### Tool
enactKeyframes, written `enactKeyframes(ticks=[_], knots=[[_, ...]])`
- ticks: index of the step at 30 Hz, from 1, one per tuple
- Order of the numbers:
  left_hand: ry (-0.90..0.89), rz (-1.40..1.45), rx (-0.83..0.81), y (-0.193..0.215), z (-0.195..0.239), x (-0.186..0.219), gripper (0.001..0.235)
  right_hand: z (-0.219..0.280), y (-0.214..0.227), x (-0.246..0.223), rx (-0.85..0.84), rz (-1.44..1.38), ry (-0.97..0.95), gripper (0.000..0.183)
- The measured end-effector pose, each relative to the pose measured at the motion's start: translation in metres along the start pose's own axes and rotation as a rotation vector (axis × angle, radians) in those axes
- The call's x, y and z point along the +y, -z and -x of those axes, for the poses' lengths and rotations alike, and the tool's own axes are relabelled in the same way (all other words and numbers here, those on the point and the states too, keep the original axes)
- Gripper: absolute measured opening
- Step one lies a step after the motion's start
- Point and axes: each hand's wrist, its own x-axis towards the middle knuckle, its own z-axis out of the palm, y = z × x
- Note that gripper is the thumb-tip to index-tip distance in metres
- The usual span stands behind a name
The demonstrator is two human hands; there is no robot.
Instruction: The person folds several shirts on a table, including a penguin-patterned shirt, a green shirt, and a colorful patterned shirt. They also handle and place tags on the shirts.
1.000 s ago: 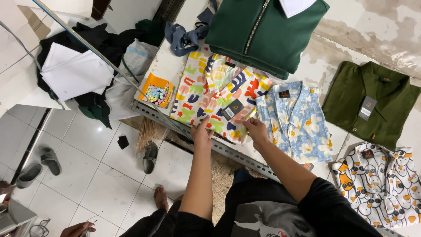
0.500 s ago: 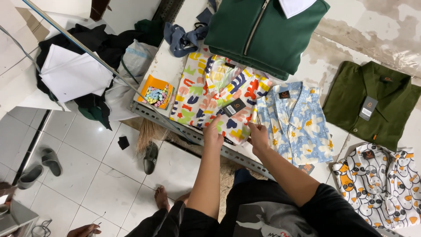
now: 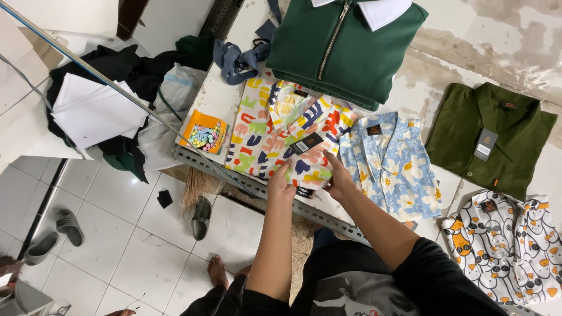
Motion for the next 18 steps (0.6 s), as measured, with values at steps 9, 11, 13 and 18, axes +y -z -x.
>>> enactKeyframes(ticks=[9,11,13,18], knots=[[0.073,0.091,-0.093,0.009,-0.009,-0.012,0.039,0.000,-0.024,-0.020,-0.074,-0.058,-0.167,0.061],[0.068,0.084,-0.106,0.007,-0.005,-0.007,0.039,-0.014,-0.017,-0.017,-0.056,-0.076,-0.128,0.059],[0.060,0.074,-0.119,0.009,-0.007,-0.005,0.038,-0.017,-0.016,-0.016,-0.039,-0.098,-0.090,0.059],[0.045,0.072,-0.088,0.007,-0.001,-0.007,0.040,-0.006,-0.030,-0.028,-0.073,-0.040,-0.116,0.067]])
